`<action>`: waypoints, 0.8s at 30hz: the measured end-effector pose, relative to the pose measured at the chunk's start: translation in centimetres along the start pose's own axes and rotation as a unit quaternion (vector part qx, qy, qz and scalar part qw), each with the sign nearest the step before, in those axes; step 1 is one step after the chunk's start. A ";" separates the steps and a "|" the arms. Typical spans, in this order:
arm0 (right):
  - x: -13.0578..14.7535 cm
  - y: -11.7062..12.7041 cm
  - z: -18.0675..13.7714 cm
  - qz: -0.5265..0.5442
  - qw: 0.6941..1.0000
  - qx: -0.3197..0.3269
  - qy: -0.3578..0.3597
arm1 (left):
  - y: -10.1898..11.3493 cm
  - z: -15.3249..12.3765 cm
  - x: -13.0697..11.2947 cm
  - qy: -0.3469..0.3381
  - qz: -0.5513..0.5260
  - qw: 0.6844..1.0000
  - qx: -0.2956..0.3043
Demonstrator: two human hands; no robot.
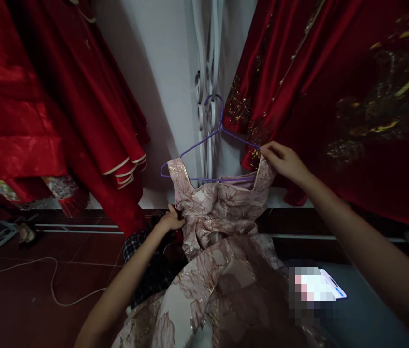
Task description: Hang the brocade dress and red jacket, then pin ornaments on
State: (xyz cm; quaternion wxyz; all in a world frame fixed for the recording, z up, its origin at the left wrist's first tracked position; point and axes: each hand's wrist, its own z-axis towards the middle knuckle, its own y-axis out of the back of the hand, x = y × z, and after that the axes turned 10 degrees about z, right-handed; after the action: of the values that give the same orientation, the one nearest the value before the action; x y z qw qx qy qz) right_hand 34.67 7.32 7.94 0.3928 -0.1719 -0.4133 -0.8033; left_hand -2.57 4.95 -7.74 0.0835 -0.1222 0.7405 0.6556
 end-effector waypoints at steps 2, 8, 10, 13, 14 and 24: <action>-0.2 0.0 0.1 0.002 1.000 0.000 0.004 | -1.7 -0.9 -0.7 0.022 0.039 0.999 0.000; -0.3 0.2 0.5 0.013 1.000 0.011 0.005 | 2.8 -0.9 3.2 -0.019 -0.083 0.993 0.076; -0.2 0.2 0.5 0.013 1.000 0.016 0.012 | 6.3 -0.3 5.0 -0.042 -0.117 0.987 0.099; 0.0 0.4 0.3 0.012 1.000 0.016 0.021 | 12.0 1.4 5.5 -0.078 -0.287 0.950 0.095; 0.2 0.4 0.3 0.008 1.000 0.015 0.020 | 13.9 2.2 4.9 -0.071 -0.302 0.949 0.050; 2.8 0.8 -1.4 -0.043 0.998 -0.034 0.015 | 19.4 1.6 -11.5 -0.249 -0.052 0.909 -0.331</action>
State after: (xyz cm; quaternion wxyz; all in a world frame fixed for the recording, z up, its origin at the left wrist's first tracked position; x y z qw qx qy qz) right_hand 33.59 4.55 9.28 0.3581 -0.1553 -0.3871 -0.8353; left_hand 2.76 9.48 13.77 0.2533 -0.0140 0.4287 0.8671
